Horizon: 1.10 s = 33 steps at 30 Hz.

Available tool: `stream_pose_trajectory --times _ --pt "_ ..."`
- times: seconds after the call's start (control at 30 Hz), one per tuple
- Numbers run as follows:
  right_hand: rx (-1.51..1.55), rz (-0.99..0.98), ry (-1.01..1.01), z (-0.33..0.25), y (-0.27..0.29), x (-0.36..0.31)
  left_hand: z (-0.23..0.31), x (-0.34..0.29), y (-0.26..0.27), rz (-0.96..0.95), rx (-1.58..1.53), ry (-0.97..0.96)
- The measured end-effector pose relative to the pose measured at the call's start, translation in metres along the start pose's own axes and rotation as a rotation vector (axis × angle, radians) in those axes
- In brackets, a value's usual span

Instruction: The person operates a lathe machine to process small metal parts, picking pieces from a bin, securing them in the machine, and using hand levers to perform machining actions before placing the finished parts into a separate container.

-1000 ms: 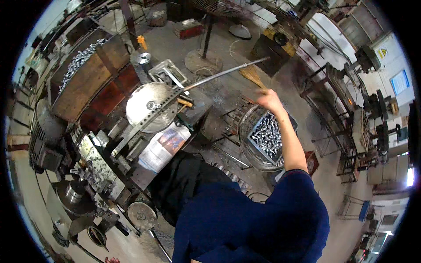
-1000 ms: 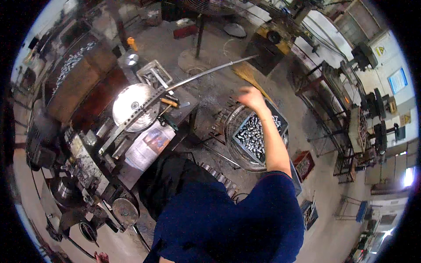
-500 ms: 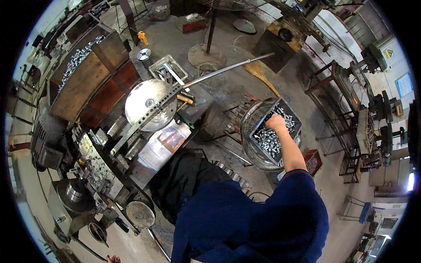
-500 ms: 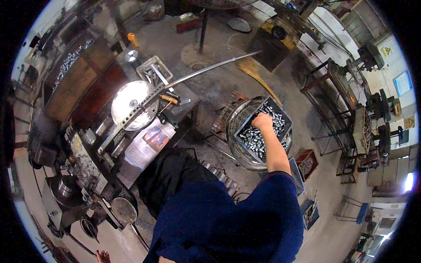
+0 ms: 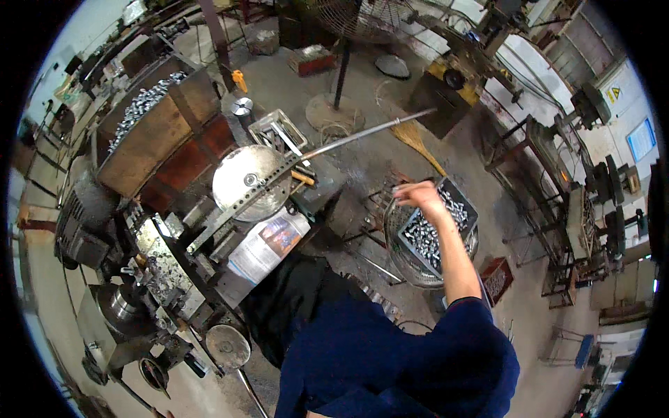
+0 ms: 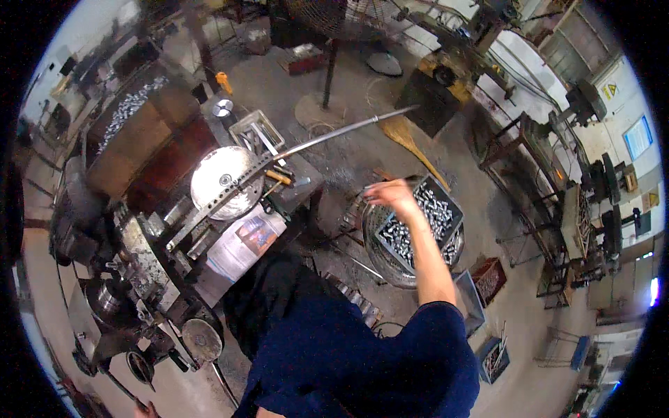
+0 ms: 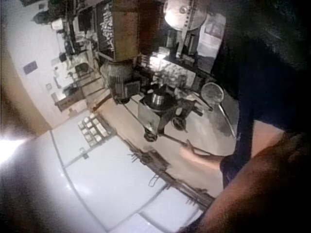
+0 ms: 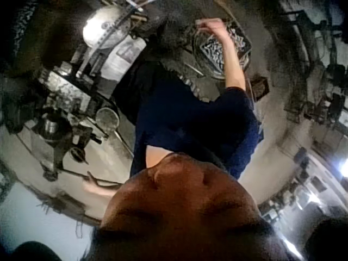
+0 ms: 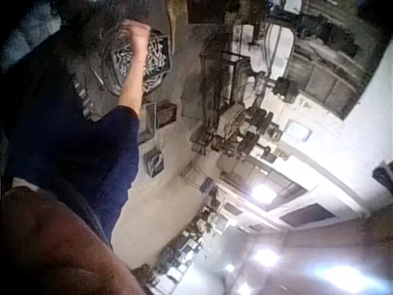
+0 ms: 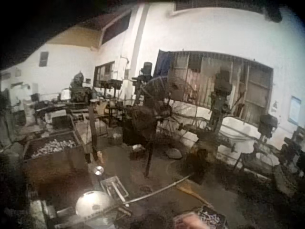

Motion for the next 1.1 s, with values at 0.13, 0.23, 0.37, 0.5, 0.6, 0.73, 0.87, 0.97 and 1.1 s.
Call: stream_pose_trajectory --times 0.13,0.23,0.37,0.5,0.6,0.73,0.87,0.97,1.1 --pt "0.060 -0.452 0.163 -0.076 -0.172 0.047 0.085 -0.017 0.039 0.095 -0.852 -0.665" --pt "0.146 -0.954 0.344 -0.109 -0.326 0.046 0.172 -0.035 0.037 -0.047 -1.069 -1.009" --pt "0.117 -1.070 0.885 -0.192 -0.430 -0.014 0.240 -0.006 -0.042 -0.484 -1.491 -0.917" --pt "0.060 -0.964 0.806 -0.208 -0.432 -0.027 0.278 -0.054 -0.031 -0.767 -1.999 -0.803" --pt "0.027 -0.849 0.944 -0.203 -0.430 -0.026 0.268 -0.046 -0.033 -0.651 -1.920 -0.845" --pt "-0.194 -0.796 1.062 -0.197 -0.442 -0.041 0.247 -0.038 -0.019 -0.204 -1.520 -0.904" --pt "-0.339 -0.868 1.101 -0.196 -0.446 -0.041 0.250 -0.055 0.017 0.050 -1.086 -0.921" --pt "-0.408 -0.978 1.109 -0.203 -0.461 -0.049 0.236 -0.048 0.011 0.013 -1.069 -0.925" --pt "-0.524 -1.132 1.044 -0.192 -0.493 -0.047 0.216 -0.042 0.013 0.082 -1.026 -0.933"
Point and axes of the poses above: each hand's wrist, its own x-axis towards the middle knuckle, its own y-axis out of the back of the hand, z = x × y, the point moved 8 cm from there along x, towards the middle knuckle, and after that the axes turned 7 degrees about -z, right-handed, at the moved point
